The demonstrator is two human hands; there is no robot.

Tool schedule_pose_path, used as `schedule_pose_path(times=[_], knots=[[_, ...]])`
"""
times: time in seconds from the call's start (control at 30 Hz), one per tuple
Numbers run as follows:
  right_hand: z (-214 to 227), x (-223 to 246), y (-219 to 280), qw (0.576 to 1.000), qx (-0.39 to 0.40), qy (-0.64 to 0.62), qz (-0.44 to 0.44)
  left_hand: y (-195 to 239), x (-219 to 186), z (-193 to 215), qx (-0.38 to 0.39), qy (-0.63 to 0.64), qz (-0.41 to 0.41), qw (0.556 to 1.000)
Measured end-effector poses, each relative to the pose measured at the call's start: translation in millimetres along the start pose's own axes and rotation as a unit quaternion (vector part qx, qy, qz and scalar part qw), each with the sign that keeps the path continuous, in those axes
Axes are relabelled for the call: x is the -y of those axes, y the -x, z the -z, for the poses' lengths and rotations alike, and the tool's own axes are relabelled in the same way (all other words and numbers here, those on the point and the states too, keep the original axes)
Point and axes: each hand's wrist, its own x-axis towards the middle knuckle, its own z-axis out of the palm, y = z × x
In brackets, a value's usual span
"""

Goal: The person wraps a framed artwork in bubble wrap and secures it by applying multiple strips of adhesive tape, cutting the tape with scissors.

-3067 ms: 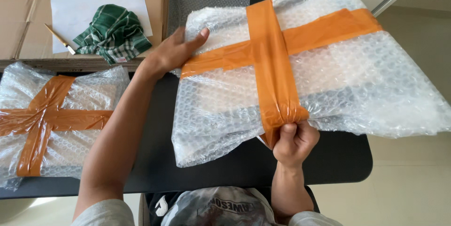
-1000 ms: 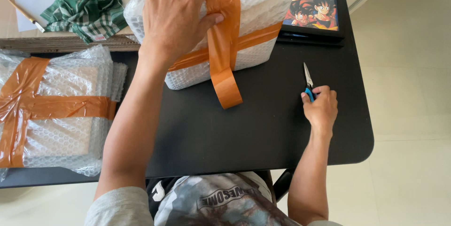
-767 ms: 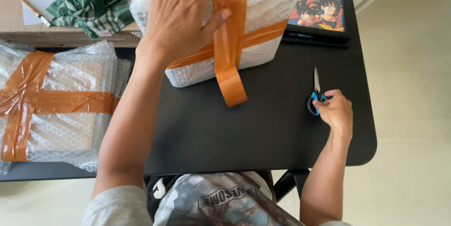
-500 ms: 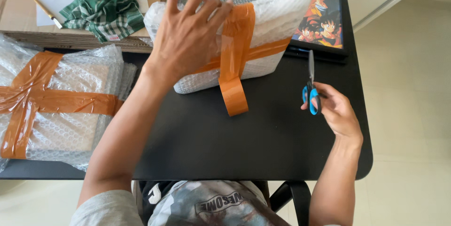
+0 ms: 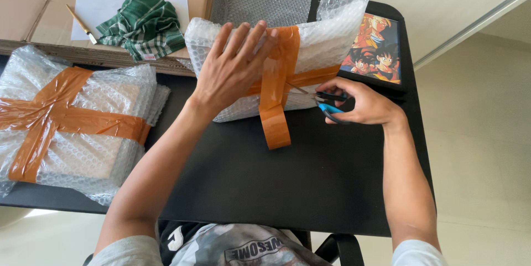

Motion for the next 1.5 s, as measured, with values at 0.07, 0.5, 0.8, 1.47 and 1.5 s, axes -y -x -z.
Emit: schedule_pose_path(times=[0.07, 0.5, 0.8, 1.47, 1.5], knots=[[3.5, 2.2, -6.2, 1.0, 0.003, -0.004, 0.003, 0.6, 4.1, -2.7, 0.009, 0.018, -0.003, 1.0], [6.8, 13.3, -33.3, 0.999, 0.033, -0.005, 0.022, 5.9, 12.2, 8.1, 0.016, 0.147, -0.035, 0.988], [-1.0, -1.0, -42.6, 0.995, -0.026, 0.056, 0.075, 5.4, 11.4, 7.1, -0.039, 0.13, -0.04, 0.99], [-90.6, -105.6, 84.4, 0.934, -0.309, 0.076, -0.16, 6.0, 9.8, -2.9, -0.014, 0.14, -0.025, 0.99], [-90.4, -94.1, 83.5, 0.922, -0.283, 0.132, -0.229, 6.9, 9.1, -4.0, -0.014, 0.143, -0.023, 0.989]])
